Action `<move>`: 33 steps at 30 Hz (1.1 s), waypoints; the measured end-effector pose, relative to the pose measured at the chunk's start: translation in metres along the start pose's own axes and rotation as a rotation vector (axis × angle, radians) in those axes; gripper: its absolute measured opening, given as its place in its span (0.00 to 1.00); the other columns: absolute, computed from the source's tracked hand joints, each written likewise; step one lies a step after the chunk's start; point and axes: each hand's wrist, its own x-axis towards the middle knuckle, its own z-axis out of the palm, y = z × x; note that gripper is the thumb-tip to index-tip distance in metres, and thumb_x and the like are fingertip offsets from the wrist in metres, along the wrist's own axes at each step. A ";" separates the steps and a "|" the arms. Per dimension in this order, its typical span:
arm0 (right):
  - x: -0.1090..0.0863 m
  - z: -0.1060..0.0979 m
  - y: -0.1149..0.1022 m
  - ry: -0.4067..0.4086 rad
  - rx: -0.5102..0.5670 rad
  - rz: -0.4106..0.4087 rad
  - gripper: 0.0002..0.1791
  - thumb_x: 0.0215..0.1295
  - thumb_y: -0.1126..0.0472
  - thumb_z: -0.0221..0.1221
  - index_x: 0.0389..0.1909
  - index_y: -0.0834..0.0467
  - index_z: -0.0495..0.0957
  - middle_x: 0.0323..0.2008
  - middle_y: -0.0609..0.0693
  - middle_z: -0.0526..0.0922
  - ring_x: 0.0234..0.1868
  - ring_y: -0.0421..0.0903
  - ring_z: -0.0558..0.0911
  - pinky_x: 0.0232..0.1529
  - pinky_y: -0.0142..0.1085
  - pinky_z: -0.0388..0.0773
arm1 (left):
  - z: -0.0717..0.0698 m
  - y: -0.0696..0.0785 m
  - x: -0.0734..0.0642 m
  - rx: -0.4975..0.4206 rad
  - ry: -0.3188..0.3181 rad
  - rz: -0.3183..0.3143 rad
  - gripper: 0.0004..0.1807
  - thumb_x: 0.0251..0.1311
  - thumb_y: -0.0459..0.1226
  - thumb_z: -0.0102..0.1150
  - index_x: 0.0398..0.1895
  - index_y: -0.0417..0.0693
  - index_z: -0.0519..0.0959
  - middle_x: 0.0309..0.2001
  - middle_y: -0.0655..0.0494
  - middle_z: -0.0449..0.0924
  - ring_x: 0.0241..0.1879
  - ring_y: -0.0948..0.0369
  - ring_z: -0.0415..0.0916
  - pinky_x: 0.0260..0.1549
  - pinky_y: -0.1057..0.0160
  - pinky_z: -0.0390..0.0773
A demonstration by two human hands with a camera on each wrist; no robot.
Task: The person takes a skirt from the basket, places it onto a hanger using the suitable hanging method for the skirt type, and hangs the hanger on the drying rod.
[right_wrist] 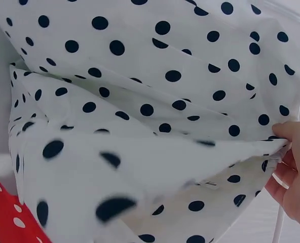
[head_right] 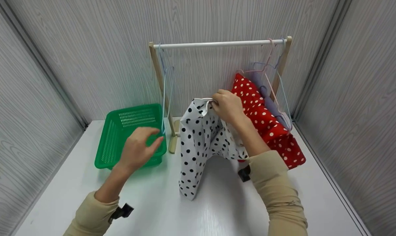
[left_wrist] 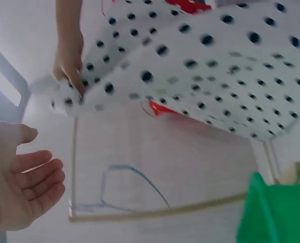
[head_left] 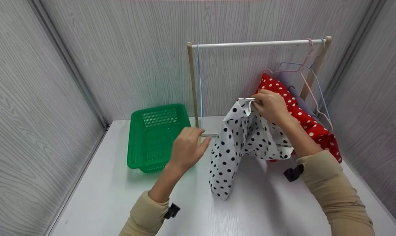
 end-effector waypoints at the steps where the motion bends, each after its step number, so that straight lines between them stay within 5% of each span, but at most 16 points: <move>1: 0.001 0.003 -0.004 -0.004 0.005 -0.009 0.06 0.56 0.71 0.58 0.33 0.64 0.82 0.28 0.56 0.79 0.28 0.52 0.73 0.32 0.45 0.71 | 0.004 0.009 0.011 0.035 0.006 0.033 0.17 0.53 0.42 0.64 0.39 0.37 0.78 0.35 0.48 0.80 0.37 0.54 0.75 0.37 0.60 0.75; 6: -0.001 0.009 -0.018 -0.052 -0.005 -0.077 0.06 0.55 0.71 0.60 0.33 0.64 0.83 0.28 0.55 0.79 0.27 0.51 0.76 0.32 0.44 0.73 | 0.030 0.033 0.061 0.355 -0.076 0.089 0.35 0.49 0.54 0.64 0.54 0.40 0.71 0.46 0.47 0.77 0.46 0.53 0.72 0.47 0.59 0.69; 10: -0.007 0.012 -0.025 -0.090 -0.020 -0.109 0.06 0.54 0.70 0.62 0.33 0.64 0.83 0.27 0.55 0.79 0.27 0.50 0.77 0.31 0.43 0.75 | 0.050 0.036 0.081 0.504 -0.138 0.113 0.12 0.55 0.42 0.60 0.38 0.45 0.78 0.35 0.52 0.79 0.37 0.56 0.74 0.39 0.60 0.70; 12: -0.012 0.015 -0.028 -0.103 -0.050 -0.088 0.06 0.54 0.69 0.63 0.34 0.63 0.83 0.28 0.54 0.79 0.27 0.50 0.77 0.30 0.42 0.76 | 0.055 0.035 0.087 0.501 -0.142 0.122 0.04 0.55 0.35 0.57 0.25 0.47 0.77 0.26 0.54 0.78 0.29 0.58 0.74 0.32 0.62 0.70; 14: -0.018 0.017 -0.031 -0.139 -0.083 -0.023 0.09 0.53 0.69 0.62 0.37 0.62 0.82 0.29 0.54 0.79 0.27 0.50 0.77 0.30 0.42 0.75 | 0.059 0.033 0.091 0.484 -0.145 0.128 0.10 0.54 0.31 0.54 0.17 0.48 0.74 0.21 0.55 0.76 0.24 0.59 0.72 0.28 0.63 0.70; 18: -0.032 0.015 -0.026 -0.271 -0.145 0.171 0.21 0.50 0.70 0.60 0.48 0.60 0.76 0.34 0.56 0.79 0.30 0.52 0.76 0.29 0.46 0.74 | 0.058 0.028 0.097 0.417 -0.158 0.123 0.10 0.51 0.28 0.54 0.15 0.46 0.73 0.20 0.54 0.76 0.21 0.60 0.69 0.25 0.64 0.68; 22: -0.047 0.008 -0.006 -0.362 -0.113 0.330 0.15 0.51 0.69 0.59 0.42 0.60 0.78 0.30 0.55 0.80 0.29 0.53 0.76 0.34 0.52 0.72 | 0.048 0.016 0.099 0.381 -0.151 0.090 0.10 0.49 0.25 0.55 0.15 0.44 0.73 0.21 0.52 0.77 0.23 0.58 0.71 0.27 0.62 0.70; 27: -0.062 -0.002 0.020 -0.369 -0.035 0.437 0.06 0.53 0.66 0.60 0.33 0.61 0.81 0.25 0.53 0.80 0.28 0.52 0.75 0.39 0.53 0.68 | 0.036 -0.002 0.100 0.379 -0.136 0.020 0.06 0.48 0.25 0.57 0.19 0.42 0.76 0.26 0.50 0.80 0.27 0.55 0.75 0.31 0.59 0.72; 33: -0.064 -0.001 0.038 -0.270 0.035 0.413 0.08 0.59 0.65 0.57 0.37 0.64 0.79 0.35 0.58 0.78 0.35 0.53 0.73 0.39 0.49 0.71 | 0.028 -0.018 0.100 0.371 -0.085 -0.011 0.05 0.51 0.25 0.54 0.23 0.39 0.78 0.29 0.48 0.81 0.30 0.53 0.76 0.31 0.57 0.71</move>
